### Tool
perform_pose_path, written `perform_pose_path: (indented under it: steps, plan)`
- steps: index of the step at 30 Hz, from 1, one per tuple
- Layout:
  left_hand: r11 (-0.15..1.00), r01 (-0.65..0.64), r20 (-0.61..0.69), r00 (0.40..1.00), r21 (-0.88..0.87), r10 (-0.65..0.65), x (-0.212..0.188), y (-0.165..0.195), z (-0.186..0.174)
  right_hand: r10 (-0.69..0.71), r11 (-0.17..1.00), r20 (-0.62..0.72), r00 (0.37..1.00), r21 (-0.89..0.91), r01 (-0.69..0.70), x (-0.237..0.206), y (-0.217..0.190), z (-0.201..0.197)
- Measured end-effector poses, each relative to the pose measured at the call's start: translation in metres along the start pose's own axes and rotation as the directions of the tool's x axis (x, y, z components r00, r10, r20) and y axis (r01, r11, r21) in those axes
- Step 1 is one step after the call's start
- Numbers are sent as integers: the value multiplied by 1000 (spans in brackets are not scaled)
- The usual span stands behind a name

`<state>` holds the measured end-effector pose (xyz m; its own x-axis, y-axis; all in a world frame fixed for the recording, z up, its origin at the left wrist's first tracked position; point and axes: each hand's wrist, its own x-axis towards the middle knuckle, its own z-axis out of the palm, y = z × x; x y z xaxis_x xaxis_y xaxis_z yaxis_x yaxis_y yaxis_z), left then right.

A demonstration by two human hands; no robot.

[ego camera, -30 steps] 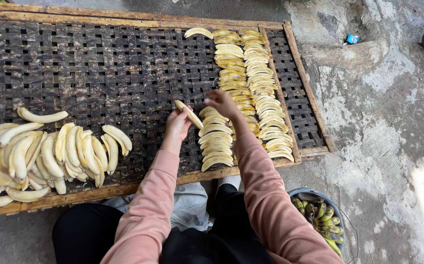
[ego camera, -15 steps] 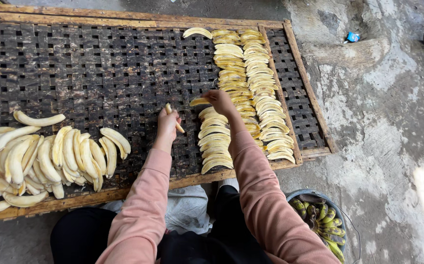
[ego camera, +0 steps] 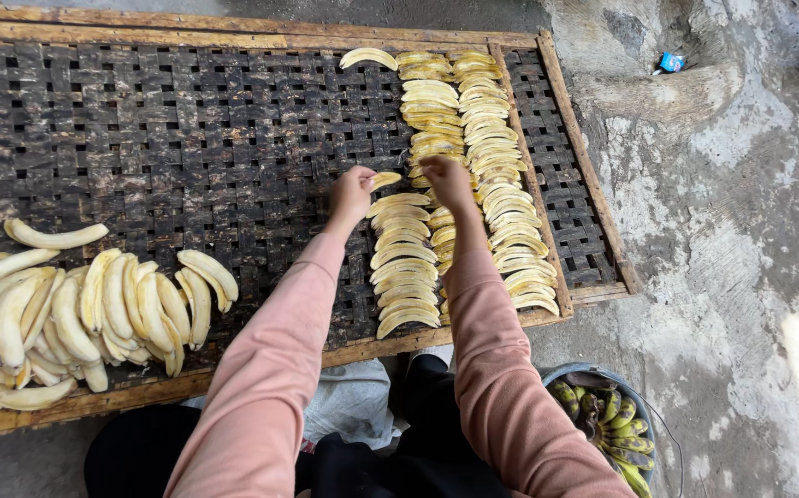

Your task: The person sits on the ground and peels green bananas, using a knife to help remove the peel, dropping peels into a white sack. The person places the peeled bananas onto a woven bamboo tray, arranging them in rows alongside already peeled bananas.

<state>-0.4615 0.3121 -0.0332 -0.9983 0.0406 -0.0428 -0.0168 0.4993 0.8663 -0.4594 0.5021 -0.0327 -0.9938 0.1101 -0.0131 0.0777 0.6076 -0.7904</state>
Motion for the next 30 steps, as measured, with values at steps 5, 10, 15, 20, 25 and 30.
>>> perform_pose_path:
  steps: [5,10,15,20,25,30]
  plan:
    - [968,-18,74,997,249,0,6,9,24,-4,958,58,998,-286,21,1,25,-19]
    - [990,-75,29,997,116,72,5,15,35,12,940,144,990,-340,38,-6,27,1]
    - [981,-174,-5,984,87,175,6,8,39,5,931,137,991,-362,45,-3,26,7]
    - [953,-264,-9,963,146,268,6,6,40,-24,947,137,990,-316,67,2,32,10]
    - [901,-409,-396,811,144,431,-30,-20,14,-91,955,57,994,-278,103,15,30,22]
    - [931,-25,-381,908,364,173,-111,-77,-55,-304,929,103,947,-189,318,19,-10,89]
